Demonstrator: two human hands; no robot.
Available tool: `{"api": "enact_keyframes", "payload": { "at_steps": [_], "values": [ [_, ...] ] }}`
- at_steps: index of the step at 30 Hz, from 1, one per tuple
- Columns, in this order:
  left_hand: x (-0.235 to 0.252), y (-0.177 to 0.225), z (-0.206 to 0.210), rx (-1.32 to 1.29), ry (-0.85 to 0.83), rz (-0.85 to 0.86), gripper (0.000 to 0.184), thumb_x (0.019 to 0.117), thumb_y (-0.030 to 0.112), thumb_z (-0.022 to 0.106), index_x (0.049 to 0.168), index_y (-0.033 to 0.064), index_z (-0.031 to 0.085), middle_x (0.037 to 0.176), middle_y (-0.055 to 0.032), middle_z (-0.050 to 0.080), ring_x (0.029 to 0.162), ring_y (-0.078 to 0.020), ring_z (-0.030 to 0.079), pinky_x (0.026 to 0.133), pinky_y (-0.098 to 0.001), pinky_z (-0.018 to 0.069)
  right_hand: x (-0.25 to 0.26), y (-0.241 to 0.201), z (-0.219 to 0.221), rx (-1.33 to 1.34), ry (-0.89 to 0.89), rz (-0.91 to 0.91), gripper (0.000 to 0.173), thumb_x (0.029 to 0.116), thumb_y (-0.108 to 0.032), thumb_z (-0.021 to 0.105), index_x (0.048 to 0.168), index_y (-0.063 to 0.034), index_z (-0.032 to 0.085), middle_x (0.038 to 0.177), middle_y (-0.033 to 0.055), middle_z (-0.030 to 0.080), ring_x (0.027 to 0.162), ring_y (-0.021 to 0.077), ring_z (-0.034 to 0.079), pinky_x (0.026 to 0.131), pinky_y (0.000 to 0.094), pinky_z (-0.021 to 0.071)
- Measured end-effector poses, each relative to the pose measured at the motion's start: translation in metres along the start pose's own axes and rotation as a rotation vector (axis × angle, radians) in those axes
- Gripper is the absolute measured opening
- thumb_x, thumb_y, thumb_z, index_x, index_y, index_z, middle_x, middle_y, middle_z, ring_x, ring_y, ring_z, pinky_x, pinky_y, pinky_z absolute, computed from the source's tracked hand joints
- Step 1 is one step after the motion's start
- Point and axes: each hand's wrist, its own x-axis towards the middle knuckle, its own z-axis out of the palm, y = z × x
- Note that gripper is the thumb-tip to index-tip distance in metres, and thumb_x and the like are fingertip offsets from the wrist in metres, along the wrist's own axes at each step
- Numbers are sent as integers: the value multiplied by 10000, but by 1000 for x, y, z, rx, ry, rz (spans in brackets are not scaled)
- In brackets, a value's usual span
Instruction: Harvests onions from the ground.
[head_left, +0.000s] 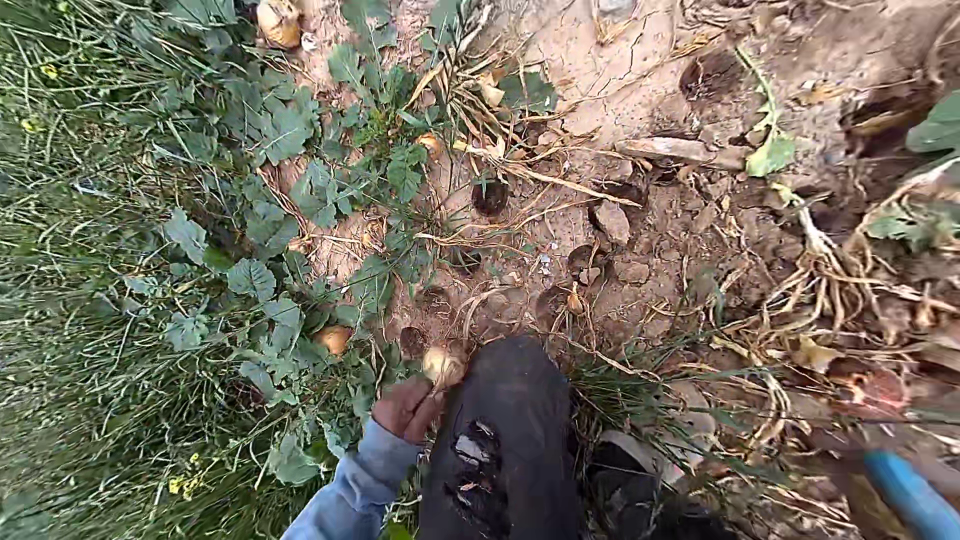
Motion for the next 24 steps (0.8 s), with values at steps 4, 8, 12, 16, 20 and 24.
{"api": "enact_keyframes", "payload": {
  "at_steps": [4, 8, 12, 16, 20, 24],
  "values": [
    [29, 100, 7, -598, 190, 271, 291, 1014, 463, 612, 950, 233, 778, 1300, 58, 679, 1257, -61, 592, 1069, -286, 513, 40, -39, 59, -81, -83, 43, 518, 976, -615, 526, 1036, -147, 739, 706, -71, 625, 530, 34, 540, 464, 264, 482],
    [27, 175, 22, -1013, -183, 286, 219, 1033, 375, 603, 1171, 333, 767, 1328, 246, 653, 1208, 94, 581, 1060, -179, 493, 60, -73, 81, 143, -353, 23, 509, 1026, -612, 416, 1077, -182, 684, 720, -118, 566, 571, -16, 513, 509, 210, 466],
    [25, 191, 45, -1171, -386, 290, 195, 1031, 339, 616, 1105, 275, 786, 1261, 195, 689, 1113, 80, 625, 975, -171, 535, 52, -81, 81, 123, -261, -270, 506, 1049, -551, 449, 1019, -113, 700, 892, -114, 669, 864, -102, 603, 794, 163, 532],
    [32, 174, 57, -1049, -427, 310, 243, 1039, 326, 614, 1042, 135, 764, 1034, 63, 741, 933, 9, 682, 835, -219, 594, 55, -64, 78, -211, -58, -444, 550, 1095, -444, 366, 1027, -21, 712, 863, 74, 715, 847, 65, 680, 782, 302, 577],
    [61, 162, 48, -418, -229, 258, 445, 972, 443, 624, 753, 59, 674, 596, -21, 613, 517, -91, 577, 492, -318, 500, 49, -46, 80, -208, 15, -428, 582, 1091, -493, 350, 939, -63, 711, 740, 33, 668, 714, 40, 646, 662, 272, 557],
    [98, 177, 24, -101, -134, 180, 442, 999, 405, 590, 788, 34, 703, 628, -78, 632, 562, -219, 621, 551, -459, 527, 33, -35, 75, 22, -26, -269, 547, 1048, -575, 407, 862, -156, 706, 702, -89, 656, 603, -56, 565, 553, 162, 486]
  ]
}}
